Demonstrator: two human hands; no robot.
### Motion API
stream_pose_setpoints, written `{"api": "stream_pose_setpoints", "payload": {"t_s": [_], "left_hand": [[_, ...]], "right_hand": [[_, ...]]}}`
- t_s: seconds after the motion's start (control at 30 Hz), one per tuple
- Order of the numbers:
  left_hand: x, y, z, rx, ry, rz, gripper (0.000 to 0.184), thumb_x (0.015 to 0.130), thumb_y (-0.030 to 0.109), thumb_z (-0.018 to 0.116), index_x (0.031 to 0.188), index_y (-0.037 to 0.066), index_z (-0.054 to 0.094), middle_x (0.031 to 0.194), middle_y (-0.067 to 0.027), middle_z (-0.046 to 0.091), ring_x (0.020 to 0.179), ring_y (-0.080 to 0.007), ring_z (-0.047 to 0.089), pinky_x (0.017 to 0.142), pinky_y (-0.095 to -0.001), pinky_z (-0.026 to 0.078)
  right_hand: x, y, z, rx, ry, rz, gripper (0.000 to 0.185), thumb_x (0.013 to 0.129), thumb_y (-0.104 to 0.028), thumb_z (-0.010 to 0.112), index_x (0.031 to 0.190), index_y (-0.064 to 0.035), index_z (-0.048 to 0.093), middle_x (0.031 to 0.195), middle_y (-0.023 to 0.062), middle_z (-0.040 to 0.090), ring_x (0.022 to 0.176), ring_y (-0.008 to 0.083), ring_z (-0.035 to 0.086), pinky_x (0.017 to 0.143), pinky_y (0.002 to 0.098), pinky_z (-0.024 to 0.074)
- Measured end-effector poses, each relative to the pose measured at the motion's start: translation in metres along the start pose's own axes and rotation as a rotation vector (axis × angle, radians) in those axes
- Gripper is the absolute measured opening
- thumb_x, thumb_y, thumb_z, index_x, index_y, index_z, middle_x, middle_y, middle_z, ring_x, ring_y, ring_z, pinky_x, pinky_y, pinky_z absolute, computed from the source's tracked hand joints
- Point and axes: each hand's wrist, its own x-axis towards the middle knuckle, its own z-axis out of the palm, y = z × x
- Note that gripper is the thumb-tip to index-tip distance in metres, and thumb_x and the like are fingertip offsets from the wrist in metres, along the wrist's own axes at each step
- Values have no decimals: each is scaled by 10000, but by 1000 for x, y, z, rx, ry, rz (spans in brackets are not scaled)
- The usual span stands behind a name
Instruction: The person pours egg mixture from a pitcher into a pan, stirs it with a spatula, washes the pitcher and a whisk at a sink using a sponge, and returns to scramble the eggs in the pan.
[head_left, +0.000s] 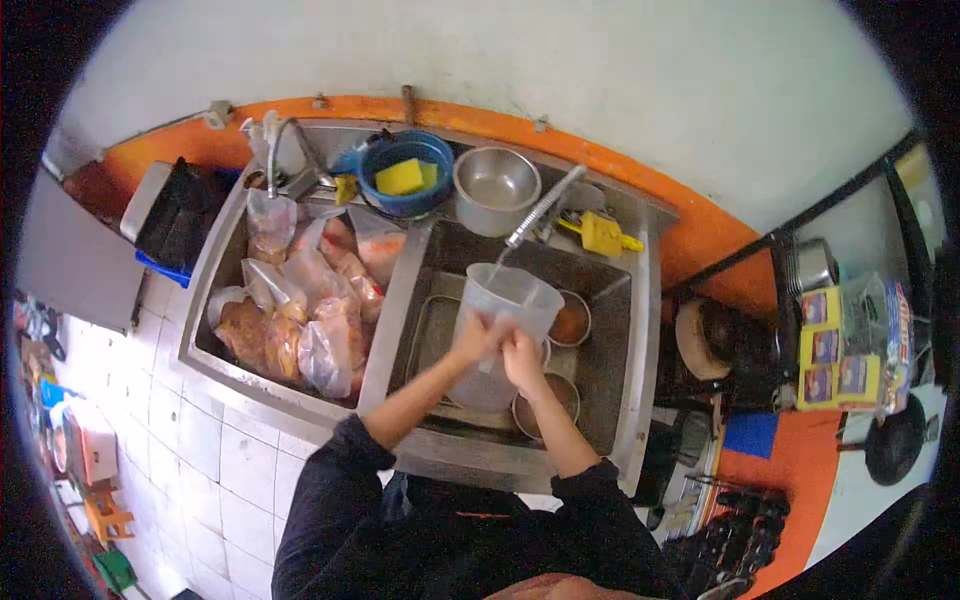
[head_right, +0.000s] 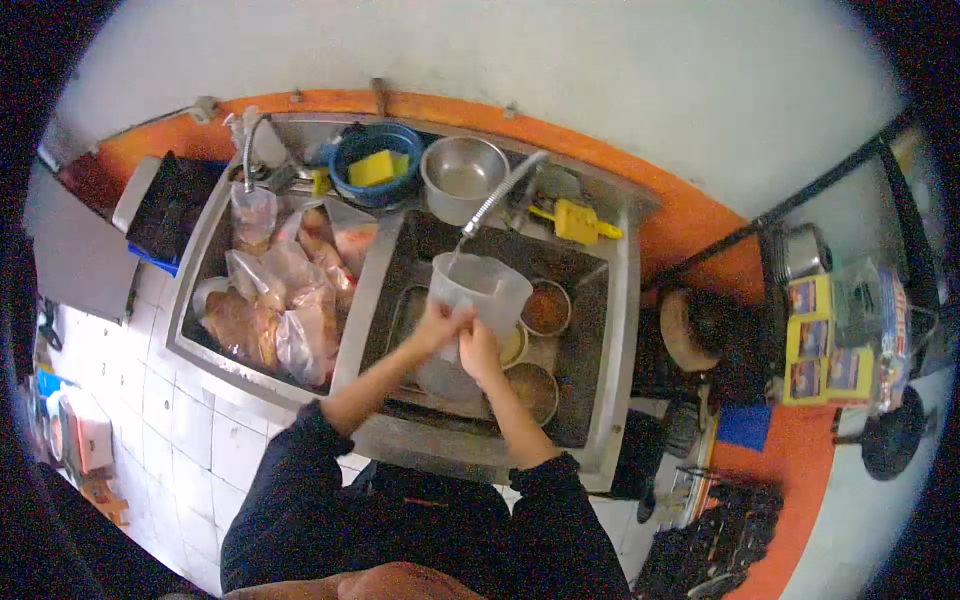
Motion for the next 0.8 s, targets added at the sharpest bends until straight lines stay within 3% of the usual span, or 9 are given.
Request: {"api": "stream_pose_setpoints", "payload": {"t_s": [0.07, 0.13, 0.17, 0.27, 0.33, 0.6, 0.67, 0.77, 0.8], "left_hand": [[-26, 40, -27, 22, -83, -325, 676, 669, 421, 654, 1059, -90, 444, 953, -219, 551, 800, -205, 550, 662, -349, 454], [-3, -20, -26, -83, -177, -133, 636, 670, 428, 644, 1035, -68, 484, 914, -208, 570, 800, -209, 562, 657, -348, 454], [6, -42, -29, -172, -291, 61, 600, 671, 436, 633, 1011, -45, 524, 874, -197, 590, 801, -212, 574, 653, -348, 455], [-13, 8, -32, 182, -31, -9, 478, 678, 424, 611, 874, -11, 581, 736, -194, 604, 684, -320, 598, 581, -385, 452], [-15, -1, -29, 173, -108, -2, 456, 684, 417, 607, 837, -11, 569, 676, -200, 585, 641, -339, 587, 572, -398, 449], [-67, 1, -80, 153, -48, 193, 409, 671, 363, 654, 914, 38, 600, 538, -156, 551, 510, -292, 581, 481, -360, 456], [-81, -7, -91, 116, 7, 235, 393, 669, 349, 664, 895, 34, 604, 520, -153, 540, 481, -273, 574, 465, -349, 450], [-88, -4, -108, 40, 28, 244, 357, 662, 325, 682, 841, 23, 615, 491, -147, 522, 432, -233, 559, 437, -326, 436], [-90, -2, -112, -1, 7, 202, 340, 658, 316, 690, 806, 18, 620, 481, -143, 514, 412, -212, 551, 424, -314, 428]], "right_hand": [[8, -20, 2, -236, -53, -2, 249, 796, -192, 482, 918, 5, 573, 839, 183, 602, 799, 288, 580, 751, 366, 434], [17, -67, -8, -792, -556, -106, 235, 783, -193, 471, 859, 2, 577, 843, 200, 586, 810, 309, 572, 717, 386, 440], [26, -101, -5, -893, -548, -176, 226, 774, -200, 473, 844, -19, 589, 837, 190, 589, 798, 320, 570, 708, 401, 442], [88, -174, 33, -860, -234, -426, 200, 753, -193, 478, 800, -59, 619, 796, 163, 597, 749, 327, 578, 672, 416, 453], [156, -192, 75, -749, -67, -663, 192, 754, -142, 469, 834, -70, 628, 828, 172, 600, 776, 329, 578, 685, 414, 459], [346, -129, 188, -1187, -240, -566, 266, 807, -141, 404, 946, -38, 607, 1040, 170, 562, 967, 303, 544, 793, 409, 445], [357, -131, 201, -1249, -372, -184, 271, 793, -93, 443, 1030, -66, 573, 1177, 142, 477, 1090, 291, 457, 845, 394, 423], [372, -124, 214, -1190, -282, -96, 270, 799, -99, 438, 1030, -52, 570, 1141, 165, 498, 1066, 290, 478, 849, 393, 421], [375, -120, 215, -1175, -215, -255, 268, 774, -73, 462, 1014, -56, 578, 1069, 178, 540, 1000, 302, 524, 825, 395, 436]]}}
